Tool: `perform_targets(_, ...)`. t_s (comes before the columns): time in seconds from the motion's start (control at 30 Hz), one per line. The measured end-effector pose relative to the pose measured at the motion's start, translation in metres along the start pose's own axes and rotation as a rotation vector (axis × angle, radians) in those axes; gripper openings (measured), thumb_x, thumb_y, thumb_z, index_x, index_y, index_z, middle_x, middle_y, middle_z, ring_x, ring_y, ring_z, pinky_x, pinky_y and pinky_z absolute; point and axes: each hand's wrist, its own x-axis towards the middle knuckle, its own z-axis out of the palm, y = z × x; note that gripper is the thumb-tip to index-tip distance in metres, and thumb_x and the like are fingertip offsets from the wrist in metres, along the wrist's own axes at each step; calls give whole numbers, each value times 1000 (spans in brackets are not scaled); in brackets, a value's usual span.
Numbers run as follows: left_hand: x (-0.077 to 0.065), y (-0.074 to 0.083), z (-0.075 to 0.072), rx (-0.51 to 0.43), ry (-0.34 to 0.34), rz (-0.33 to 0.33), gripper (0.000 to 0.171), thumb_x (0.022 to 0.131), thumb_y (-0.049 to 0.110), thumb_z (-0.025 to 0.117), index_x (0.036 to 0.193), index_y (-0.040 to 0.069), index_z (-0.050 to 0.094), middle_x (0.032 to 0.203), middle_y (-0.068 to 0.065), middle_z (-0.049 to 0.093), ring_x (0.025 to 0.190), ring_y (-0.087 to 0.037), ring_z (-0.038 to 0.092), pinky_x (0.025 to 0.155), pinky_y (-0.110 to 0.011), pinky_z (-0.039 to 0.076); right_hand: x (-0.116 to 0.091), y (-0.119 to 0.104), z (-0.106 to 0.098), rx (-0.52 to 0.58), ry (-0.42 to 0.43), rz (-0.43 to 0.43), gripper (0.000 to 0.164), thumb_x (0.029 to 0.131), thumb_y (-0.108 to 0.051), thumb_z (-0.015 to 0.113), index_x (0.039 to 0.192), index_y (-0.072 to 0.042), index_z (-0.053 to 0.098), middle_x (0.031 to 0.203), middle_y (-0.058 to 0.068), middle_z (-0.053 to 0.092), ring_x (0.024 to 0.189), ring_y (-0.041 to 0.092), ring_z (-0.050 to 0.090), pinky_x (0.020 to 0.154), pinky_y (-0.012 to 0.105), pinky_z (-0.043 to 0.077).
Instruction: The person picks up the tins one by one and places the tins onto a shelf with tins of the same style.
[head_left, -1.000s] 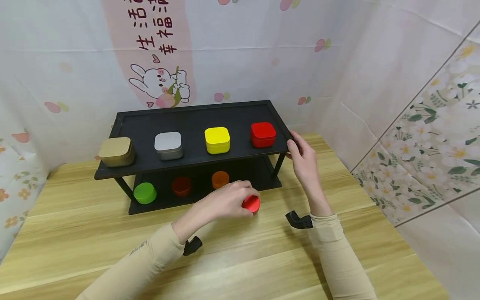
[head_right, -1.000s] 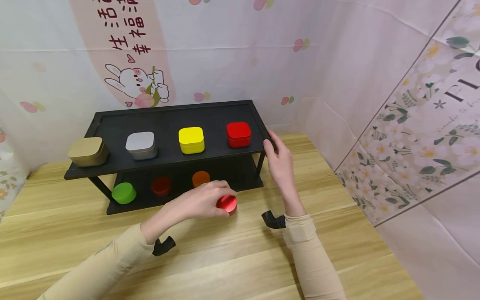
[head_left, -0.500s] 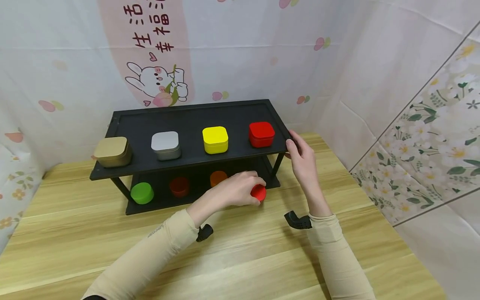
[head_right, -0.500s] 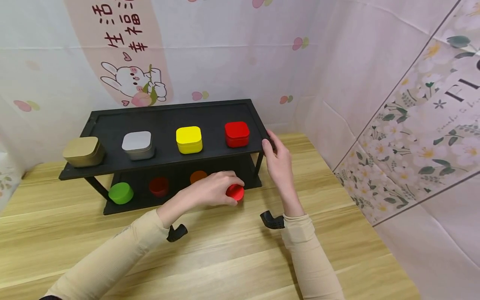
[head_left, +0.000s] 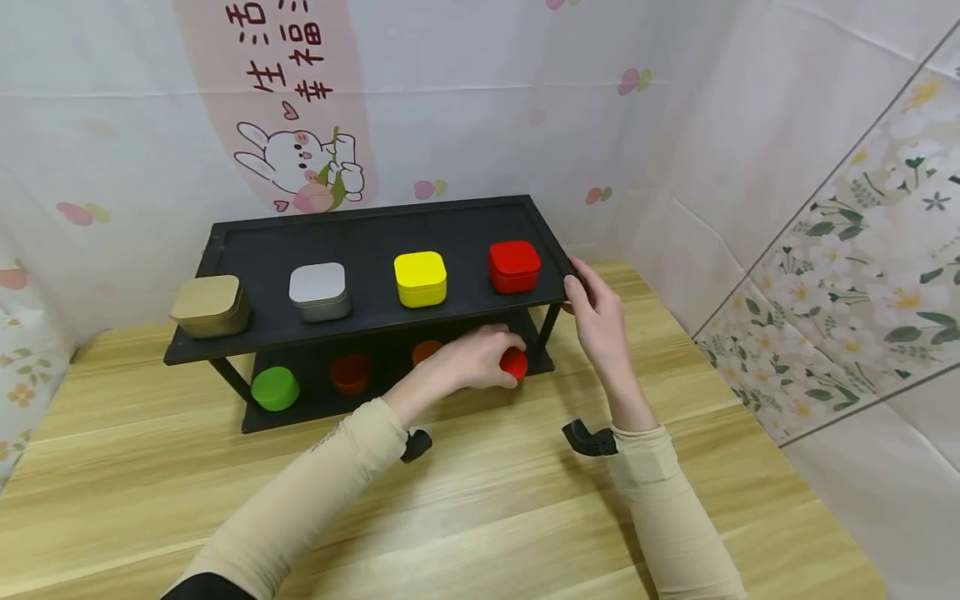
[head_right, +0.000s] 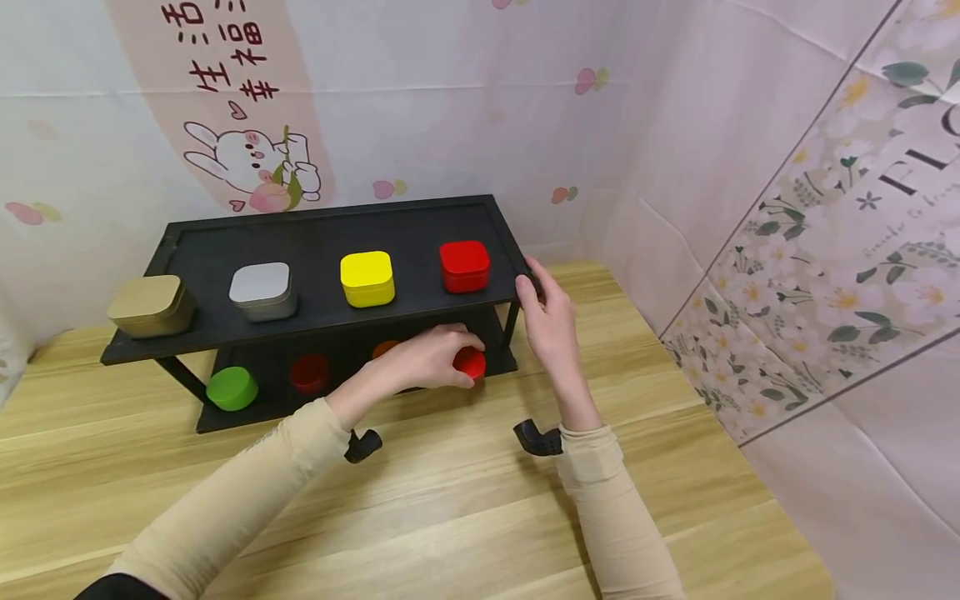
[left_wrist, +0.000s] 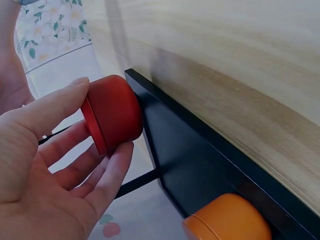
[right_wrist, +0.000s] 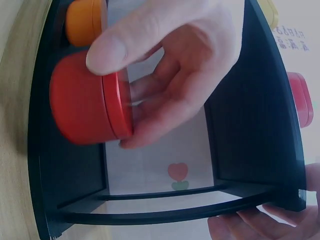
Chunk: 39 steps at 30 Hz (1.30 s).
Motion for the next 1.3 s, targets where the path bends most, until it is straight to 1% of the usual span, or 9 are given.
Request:
perform_targets(0.3,15,-1,0,-23,-7,-29,52,92,26,77,139,12,62,131,-9,61,116,-25,57,102,-37,51,1,0,-1,2,-3,13,51,108,-38,50,154,-17,48,151,11,57,125,27,64,88,12,53)
perform_targets(0.4,18,-3,0,-34,-2,-36,52,92,25,76,140,11,62,131,-10,61,116,-25,56,103,-37,50,1,0,0,9,-4,14,52,108,-37,50,155,-14,47,151,11,56,126,27,63,88,12,53)
perform_targets(0.57,23,-7,1,-56,12,-49,52,92,24,75,140,10,62,131,-11,61,116,-25,56,103,-38,50,2,0,0,9,-3,23,52,108,-38,50,155,-15,47,151,11,56,126,26,63,89,14,53)
perform_targets(0.73,29,-11,1,-76,12,-79,52,92,24,75,141,11,61,132,-10,61,118,-25,56,105,-39,50,2,1,0,15,-2,24,52,108,-37,50,155,-14,47,152,11,56,126,27,63,89,14,53)
perform_targets(0.93,35,-14,2,-85,-1,-108,54,92,24,76,142,12,59,135,-9,62,120,-26,55,107,-40,49,1,2,0,8,4,19,51,108,-38,50,154,-16,48,152,10,56,125,26,64,91,16,54)
perform_targets(1.07,37,-16,3,-87,-2,-108,55,92,23,76,143,11,58,136,-9,62,120,-26,56,106,-40,50,1,3,0,5,4,15,51,108,-38,50,154,-16,48,152,10,56,125,25,64,93,18,55)
perform_targets(1.23,41,-20,5,-93,-9,-111,57,92,23,76,144,10,57,136,-9,61,119,-26,56,104,-40,51,1,2,0,6,6,10,50,108,-38,50,154,-17,49,152,9,56,125,25,64,91,16,54)
perform_targets(1.3,42,-21,5,-93,-12,-114,57,92,23,76,145,9,57,138,-9,61,120,-26,56,104,-40,51,1,2,0,9,7,11,50,108,-38,50,154,-18,49,151,9,56,125,25,64,90,15,54)
